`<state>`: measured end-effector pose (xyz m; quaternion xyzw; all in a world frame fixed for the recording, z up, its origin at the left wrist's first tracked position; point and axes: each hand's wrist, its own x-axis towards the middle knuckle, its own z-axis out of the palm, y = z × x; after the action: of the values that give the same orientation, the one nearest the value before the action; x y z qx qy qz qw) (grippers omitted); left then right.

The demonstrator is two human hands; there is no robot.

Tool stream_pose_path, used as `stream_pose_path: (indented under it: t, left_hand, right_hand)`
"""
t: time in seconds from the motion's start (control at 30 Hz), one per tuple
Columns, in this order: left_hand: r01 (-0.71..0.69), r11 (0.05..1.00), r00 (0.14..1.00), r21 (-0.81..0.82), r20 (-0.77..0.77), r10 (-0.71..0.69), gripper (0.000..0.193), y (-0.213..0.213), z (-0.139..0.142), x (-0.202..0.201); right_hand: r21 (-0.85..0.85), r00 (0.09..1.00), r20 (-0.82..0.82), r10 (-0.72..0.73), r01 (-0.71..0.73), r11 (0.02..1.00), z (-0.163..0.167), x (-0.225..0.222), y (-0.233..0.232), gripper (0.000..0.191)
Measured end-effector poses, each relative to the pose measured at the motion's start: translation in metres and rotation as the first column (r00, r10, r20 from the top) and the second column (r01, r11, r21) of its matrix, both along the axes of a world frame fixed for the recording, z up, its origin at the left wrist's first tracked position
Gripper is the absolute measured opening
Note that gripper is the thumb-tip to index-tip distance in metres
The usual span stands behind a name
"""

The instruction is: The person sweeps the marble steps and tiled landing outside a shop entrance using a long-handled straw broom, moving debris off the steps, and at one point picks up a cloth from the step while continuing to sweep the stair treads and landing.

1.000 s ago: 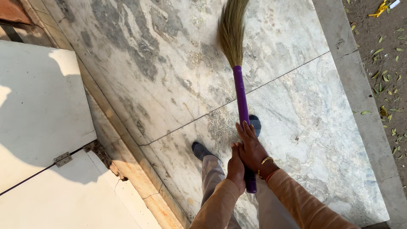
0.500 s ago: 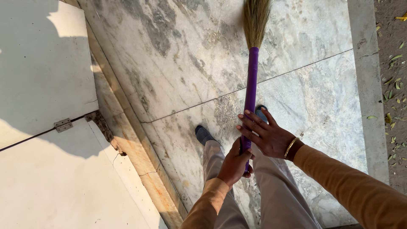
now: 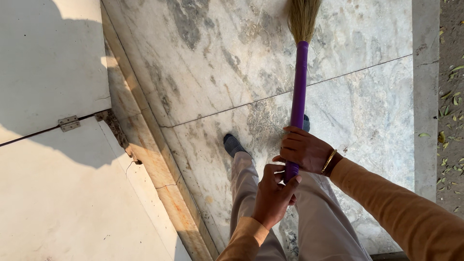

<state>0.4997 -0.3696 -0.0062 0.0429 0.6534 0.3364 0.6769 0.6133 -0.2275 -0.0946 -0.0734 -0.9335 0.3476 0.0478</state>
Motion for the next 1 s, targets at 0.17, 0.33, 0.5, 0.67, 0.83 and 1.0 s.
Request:
stream_pose_path:
  t: [0.17,0.33,0.5,0.67,0.83,1.0]
  left_hand:
    - [0.011,0.999,0.993,0.053,0.117,-0.017,0.053,-0.002,-0.002,-0.002]
    - [0.049,0.999,0.948,0.012,0.314,-0.051,0.052,-0.015,-0.021,-0.010]
    - [-0.111,0.980,0.949,-0.167,0.276,0.154,0.067,-0.021,-0.063,-0.030]
    - [-0.103,0.966,0.940,-0.236,0.296,0.172,0.054,0.014,-0.097,-0.049]
    - [-0.182,0.983,0.848,-0.038,0.500,0.176,0.036,0.061,-0.112,-0.028]
    - [-0.295,0.954,0.774,-0.062,0.569,0.276,0.034,0.048,-0.106,-0.030]
  right_hand:
    - [-0.057,0.992,-0.116,0.046,-0.053,0.997,0.008,0.005,0.013,0.025]
    - [0.011,0.974,-0.092,0.209,-0.209,0.978,0.026,0.012,0.022,0.027]
    - [0.104,0.939,-0.053,0.339,-0.332,0.938,0.038,0.012,0.010,0.027]
    - [0.000,0.925,-0.166,0.341,-0.346,0.938,0.050,0.004,-0.017,0.019]
    - [-0.029,0.899,-0.274,0.341,-0.362,0.932,0.063,-0.001,-0.029,0.012]
    - [-0.054,0.814,-0.334,0.475,-0.519,0.853,0.075,-0.010,-0.028,0.020]
